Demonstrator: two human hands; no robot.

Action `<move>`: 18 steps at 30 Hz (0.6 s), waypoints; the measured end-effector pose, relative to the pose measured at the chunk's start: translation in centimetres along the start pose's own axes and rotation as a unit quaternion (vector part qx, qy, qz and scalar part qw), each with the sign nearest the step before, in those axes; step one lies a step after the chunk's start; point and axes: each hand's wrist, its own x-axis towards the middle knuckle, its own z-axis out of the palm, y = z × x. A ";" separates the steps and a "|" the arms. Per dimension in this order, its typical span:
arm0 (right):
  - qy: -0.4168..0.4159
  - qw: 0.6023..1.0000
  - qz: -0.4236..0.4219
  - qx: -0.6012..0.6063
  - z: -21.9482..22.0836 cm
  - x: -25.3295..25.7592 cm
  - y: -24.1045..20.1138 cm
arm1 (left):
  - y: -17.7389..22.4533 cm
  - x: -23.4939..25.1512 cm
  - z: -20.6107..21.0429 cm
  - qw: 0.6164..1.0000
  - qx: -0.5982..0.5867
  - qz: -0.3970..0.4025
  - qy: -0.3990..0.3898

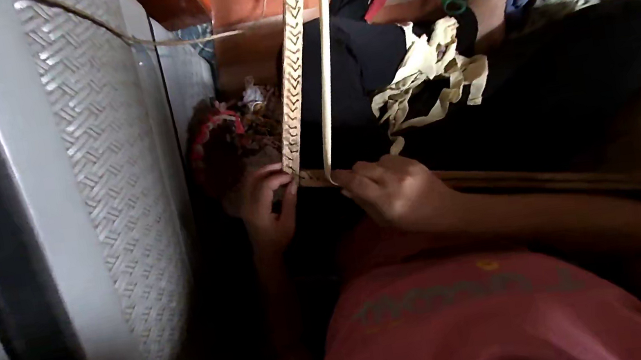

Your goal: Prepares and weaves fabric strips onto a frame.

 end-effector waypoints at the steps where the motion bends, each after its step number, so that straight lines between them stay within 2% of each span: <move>1: 0.000 1.000 -0.006 0.000 0.2 0.1 -0.2 | 0.1 -0.1 0.0 1.000 0.004 0.001 -0.001; 12: -0.004 1.000 -0.007 0.016 0.3 0.4 -1.1 | 0.4 -0.1 1.5 0.999 0.015 -0.009 0.050; 18: 0.034 0.999 0.016 0.034 0.1 -0.6 -1.0 | 0.3 -0.8 1.8 0.996 0.040 -0.003 0.078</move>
